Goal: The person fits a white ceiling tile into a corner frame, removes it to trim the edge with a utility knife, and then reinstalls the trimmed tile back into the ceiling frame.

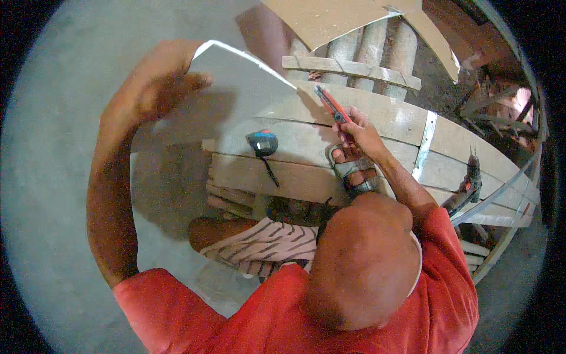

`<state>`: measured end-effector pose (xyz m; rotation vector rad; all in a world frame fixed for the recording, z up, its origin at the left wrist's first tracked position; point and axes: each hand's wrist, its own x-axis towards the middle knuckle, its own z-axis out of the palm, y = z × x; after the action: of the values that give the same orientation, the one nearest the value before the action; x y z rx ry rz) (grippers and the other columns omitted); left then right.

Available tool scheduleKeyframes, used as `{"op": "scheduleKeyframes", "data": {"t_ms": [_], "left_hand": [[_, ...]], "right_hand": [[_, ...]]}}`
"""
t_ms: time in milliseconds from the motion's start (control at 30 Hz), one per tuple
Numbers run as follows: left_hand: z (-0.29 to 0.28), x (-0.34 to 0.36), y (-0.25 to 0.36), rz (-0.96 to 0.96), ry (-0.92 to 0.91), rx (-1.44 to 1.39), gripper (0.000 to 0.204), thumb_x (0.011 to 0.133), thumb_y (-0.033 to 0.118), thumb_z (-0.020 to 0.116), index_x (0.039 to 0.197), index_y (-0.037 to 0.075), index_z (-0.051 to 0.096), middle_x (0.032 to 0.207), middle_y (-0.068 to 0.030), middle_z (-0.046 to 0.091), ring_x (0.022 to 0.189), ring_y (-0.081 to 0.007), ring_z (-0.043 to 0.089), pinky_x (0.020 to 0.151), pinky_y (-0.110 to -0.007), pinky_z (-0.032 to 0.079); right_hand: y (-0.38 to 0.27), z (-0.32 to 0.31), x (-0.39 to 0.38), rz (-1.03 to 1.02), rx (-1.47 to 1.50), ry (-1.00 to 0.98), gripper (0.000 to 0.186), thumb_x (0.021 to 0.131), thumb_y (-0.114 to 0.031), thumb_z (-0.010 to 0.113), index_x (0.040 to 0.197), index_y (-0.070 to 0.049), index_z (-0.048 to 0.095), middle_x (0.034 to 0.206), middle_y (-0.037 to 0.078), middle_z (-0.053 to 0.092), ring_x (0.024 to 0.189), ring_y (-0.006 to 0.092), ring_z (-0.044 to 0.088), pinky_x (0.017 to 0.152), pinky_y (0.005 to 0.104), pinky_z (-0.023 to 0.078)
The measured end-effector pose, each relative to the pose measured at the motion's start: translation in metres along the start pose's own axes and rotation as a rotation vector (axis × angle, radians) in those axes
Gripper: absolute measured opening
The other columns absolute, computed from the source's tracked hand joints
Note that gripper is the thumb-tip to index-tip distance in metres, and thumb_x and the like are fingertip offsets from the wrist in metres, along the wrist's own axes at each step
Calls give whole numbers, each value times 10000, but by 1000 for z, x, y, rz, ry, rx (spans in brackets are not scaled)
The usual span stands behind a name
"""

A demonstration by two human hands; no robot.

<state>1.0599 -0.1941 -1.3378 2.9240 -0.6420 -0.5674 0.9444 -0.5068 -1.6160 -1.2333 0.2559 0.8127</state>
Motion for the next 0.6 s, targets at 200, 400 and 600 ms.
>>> {"op": "scheduleKeyframes", "data": {"t_ms": [200, 400, 600], "left_hand": [[-7, -1, 3, -300, -60, -146, 418, 838, 243, 665, 1179, 16, 583, 980, -160, 647, 891, -285, 623, 802, -410, 489], [-9, 8, 29, -321, 11, -166, 237, 855, 149, 648, 1046, 9, 657, 866, -163, 684, 799, -280, 642, 762, -432, 503], [1, -21, 38, -241, 144, -100, 212, 843, 121, 622, 972, -43, 660, 824, -186, 674, 752, -277, 638, 704, -420, 510]], "right_hand": [[-7, 33, 33, 15, -93, -47, 230, 974, -224, 526, 1139, -64, 525, 771, 12, 603, 580, 79, 528, 468, 234, 416], [12, 33, 43, 18, -65, 58, 210, 978, -272, 552, 1078, -91, 513, 791, 17, 629, 525, 80, 526, 451, 208, 398], [25, 33, 48, 45, -121, 79, 207, 982, -320, 546, 976, -114, 537, 661, -36, 522, 457, 48, 424, 394, 198, 312]]}}
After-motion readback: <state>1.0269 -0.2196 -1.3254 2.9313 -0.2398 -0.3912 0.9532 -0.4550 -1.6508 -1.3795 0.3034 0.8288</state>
